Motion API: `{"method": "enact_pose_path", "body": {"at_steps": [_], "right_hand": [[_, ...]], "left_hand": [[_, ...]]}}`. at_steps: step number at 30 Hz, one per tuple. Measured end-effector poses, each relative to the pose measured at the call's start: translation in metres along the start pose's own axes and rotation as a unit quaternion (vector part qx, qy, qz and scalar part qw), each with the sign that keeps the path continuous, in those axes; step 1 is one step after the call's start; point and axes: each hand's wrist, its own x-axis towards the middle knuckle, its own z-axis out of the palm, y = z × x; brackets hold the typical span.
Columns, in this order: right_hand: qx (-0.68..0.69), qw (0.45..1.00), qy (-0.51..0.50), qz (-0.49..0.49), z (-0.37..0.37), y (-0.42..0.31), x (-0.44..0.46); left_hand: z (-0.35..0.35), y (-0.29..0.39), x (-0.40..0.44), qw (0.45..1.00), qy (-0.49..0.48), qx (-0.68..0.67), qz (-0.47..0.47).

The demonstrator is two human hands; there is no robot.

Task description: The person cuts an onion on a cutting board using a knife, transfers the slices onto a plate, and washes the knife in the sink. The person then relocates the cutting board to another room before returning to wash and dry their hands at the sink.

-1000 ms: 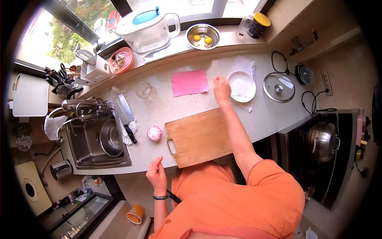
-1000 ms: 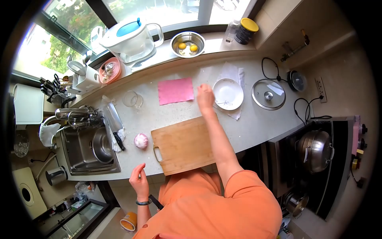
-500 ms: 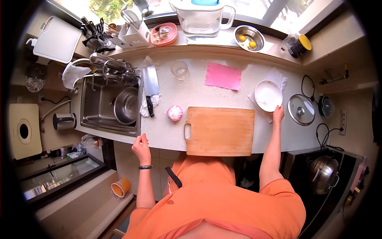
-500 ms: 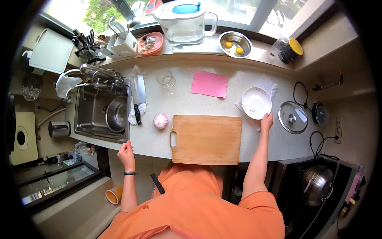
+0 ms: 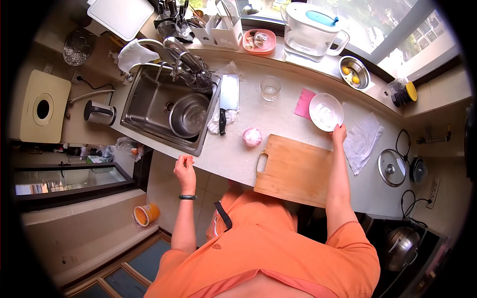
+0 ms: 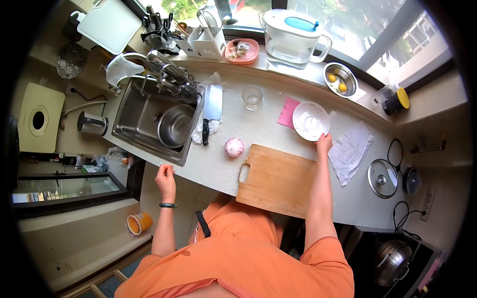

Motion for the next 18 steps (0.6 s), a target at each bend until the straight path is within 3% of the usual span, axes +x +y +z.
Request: {"method": "enact_pose_path", "body": {"at_steps": [3,6,7,8,9,10,12,15,18], "right_hand": [[0.017,0.999,-0.007,0.048,0.001,-0.012,-0.008],[-0.031,0.996,0.024,0.077,-0.029,-0.060,-0.052],[-0.079,0.992,0.100,-0.023,-0.028,-0.083,-0.080],[-0.126,0.969,0.175,-0.124,-0.024,-0.113,-0.112],[-0.034,0.985,0.064,-0.156,-0.013,-0.150,-0.157],[-0.029,0.970,0.017,-0.239,0.014,-0.177,-0.199],[0.050,0.949,-0.108,-0.293,0.081,-0.222,-0.275],[0.028,0.931,-0.153,-0.331,0.180,-0.254,-0.332],[-0.080,0.946,-0.151,-0.276,0.224,-0.283,-0.351]], "left_hand": [[-0.024,-0.028,0.012,0.997,0.008,0.027,-0.073],[-0.048,-0.074,0.038,0.992,0.021,0.092,-0.090],[-0.057,-0.079,0.051,0.993,0.022,0.088,-0.080],[-0.064,-0.106,0.064,0.989,0.031,0.143,0.015],[-0.072,-0.091,0.073,0.972,0.045,0.223,0.054],[-0.073,-0.102,0.085,0.975,0.041,0.218,0.022],[-0.077,-0.116,0.113,0.990,0.002,0.140,-0.006],[-0.087,-0.108,0.138,0.996,-0.082,0.028,0.000],[-0.098,-0.117,0.146,0.994,-0.108,-0.009,-0.002]]}}
